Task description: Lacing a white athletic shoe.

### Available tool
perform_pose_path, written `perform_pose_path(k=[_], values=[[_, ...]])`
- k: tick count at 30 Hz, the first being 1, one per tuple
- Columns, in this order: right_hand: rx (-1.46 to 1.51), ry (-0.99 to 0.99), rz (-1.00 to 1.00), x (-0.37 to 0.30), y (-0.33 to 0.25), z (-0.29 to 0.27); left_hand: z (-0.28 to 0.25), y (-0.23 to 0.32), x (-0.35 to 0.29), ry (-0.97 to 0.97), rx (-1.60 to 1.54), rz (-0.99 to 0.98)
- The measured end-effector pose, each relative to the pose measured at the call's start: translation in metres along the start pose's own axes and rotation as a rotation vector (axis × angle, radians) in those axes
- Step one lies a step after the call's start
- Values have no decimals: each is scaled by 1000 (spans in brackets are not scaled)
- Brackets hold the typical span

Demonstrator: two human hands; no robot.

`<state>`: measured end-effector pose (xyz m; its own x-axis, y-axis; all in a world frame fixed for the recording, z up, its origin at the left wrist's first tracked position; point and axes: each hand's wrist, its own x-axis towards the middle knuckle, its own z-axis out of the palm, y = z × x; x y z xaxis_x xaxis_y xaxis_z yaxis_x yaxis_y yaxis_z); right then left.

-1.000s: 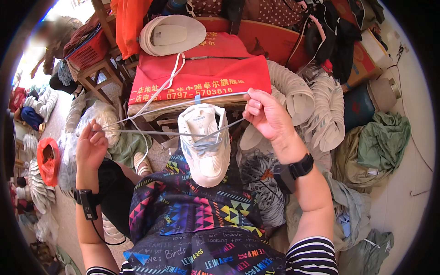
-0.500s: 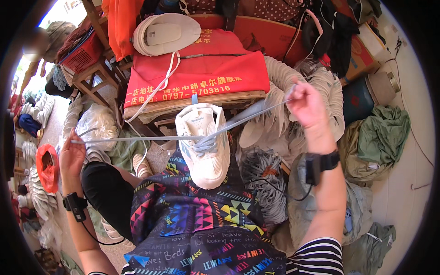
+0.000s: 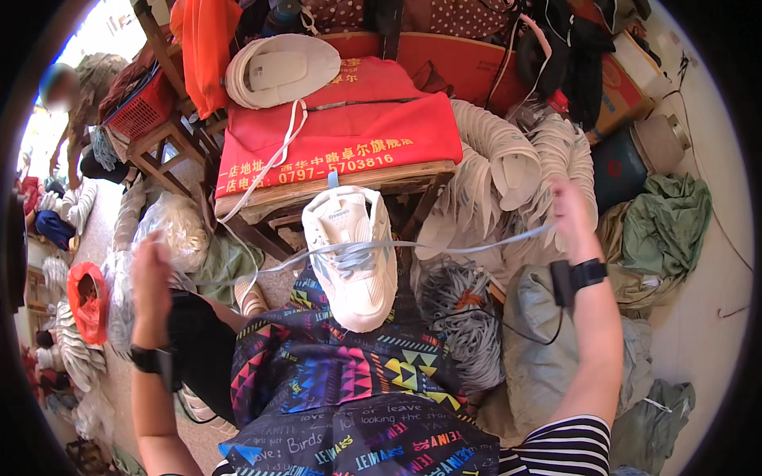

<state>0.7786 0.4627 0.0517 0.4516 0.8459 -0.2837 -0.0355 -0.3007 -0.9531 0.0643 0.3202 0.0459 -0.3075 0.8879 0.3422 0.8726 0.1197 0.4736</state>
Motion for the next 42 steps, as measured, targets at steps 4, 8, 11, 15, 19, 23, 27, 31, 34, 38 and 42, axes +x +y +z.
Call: perform_pose_path(k=[4,8,11,15,19,23,27,31,34,38,42], values=[[-271,-534,-148,-121,11,137,49,112,-26,-402,-971,-233],[-227,-824,-206,-169,37,194,91,151,-48,-570,-1102,-220],[-300,-777,-338,-180,50,197,99,165,-60,-625,-1080,-195],[-343,-778,-375,-178,53,195,92,170,-61,-760,-1016,-241],[-559,-758,-466,-187,32,192,90,174,-61,-776,-974,-269],[-726,-763,-592,-184,21,196,86,182,-57,-748,-896,-325],[-904,-728,-822,-193,9,203,93,178,-60,-743,-922,-345],[-1003,-694,-1286,-193,21,212,104,172,-62,-708,-924,-345],[-1145,-806,-1288,-188,16,211,106,169,-62,-695,-892,-291],[-1236,-853,-1364,-186,3,210,99,179,-54,-829,-923,-364],[-1329,-815,-1485,-194,-18,216,98,173,-42,-858,-724,-267]])
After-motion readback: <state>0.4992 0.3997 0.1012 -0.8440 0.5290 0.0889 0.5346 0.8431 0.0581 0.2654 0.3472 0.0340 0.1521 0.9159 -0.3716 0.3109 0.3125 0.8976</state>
